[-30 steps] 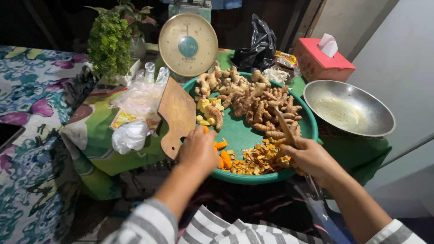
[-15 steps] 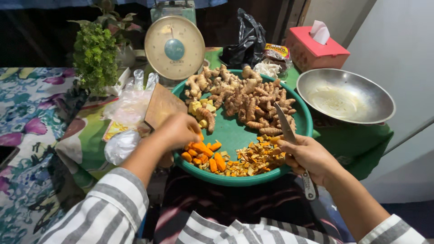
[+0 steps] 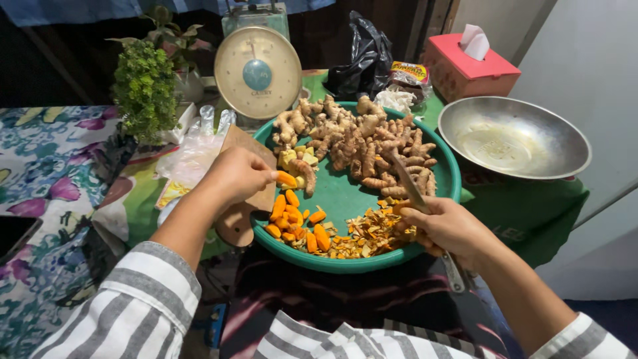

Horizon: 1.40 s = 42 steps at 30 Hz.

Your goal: The person peels turmeric roots using a knife, holding each root in one hand and scraping off the skin with the other. The peeled turmeric is placed on a green tray alongside other roots and peels.

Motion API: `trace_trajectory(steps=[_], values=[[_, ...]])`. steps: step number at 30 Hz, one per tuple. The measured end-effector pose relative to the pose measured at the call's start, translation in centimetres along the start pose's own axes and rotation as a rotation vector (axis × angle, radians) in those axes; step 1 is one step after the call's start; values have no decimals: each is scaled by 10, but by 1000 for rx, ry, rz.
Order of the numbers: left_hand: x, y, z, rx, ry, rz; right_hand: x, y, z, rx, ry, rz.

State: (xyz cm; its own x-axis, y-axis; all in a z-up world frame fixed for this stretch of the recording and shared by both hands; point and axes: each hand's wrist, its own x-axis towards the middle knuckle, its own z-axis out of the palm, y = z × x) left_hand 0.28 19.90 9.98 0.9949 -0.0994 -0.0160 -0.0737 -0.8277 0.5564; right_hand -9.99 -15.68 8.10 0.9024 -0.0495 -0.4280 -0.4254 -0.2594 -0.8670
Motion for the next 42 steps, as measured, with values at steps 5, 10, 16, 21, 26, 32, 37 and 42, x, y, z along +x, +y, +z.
trace_trajectory(steps=[5, 10, 16, 21, 26, 32, 37, 42], values=[[-23, 22, 24, 196, -9, 12, -13, -27, 13, -504, -95, -86], [-45, 50, 48, 336, -101, -33, -16, -35, 13, -558, -110, -101], [-24, 57, 68, 253, -44, 24, -6, -19, -4, -317, 8, -67], [-24, 38, 96, 340, -125, 88, 2, -5, -29, -308, 114, -53], [-36, 27, 98, 203, -54, 248, 19, -8, -39, -496, 183, -49], [-47, 37, 101, 255, -196, 256, 74, -24, -29, -963, 195, -465], [-48, 27, 84, 244, -216, 216, 96, -19, -17, -1114, 154, -589], [-51, 38, 78, 197, -198, 171, 99, -27, -19, -1100, 200, -459]])
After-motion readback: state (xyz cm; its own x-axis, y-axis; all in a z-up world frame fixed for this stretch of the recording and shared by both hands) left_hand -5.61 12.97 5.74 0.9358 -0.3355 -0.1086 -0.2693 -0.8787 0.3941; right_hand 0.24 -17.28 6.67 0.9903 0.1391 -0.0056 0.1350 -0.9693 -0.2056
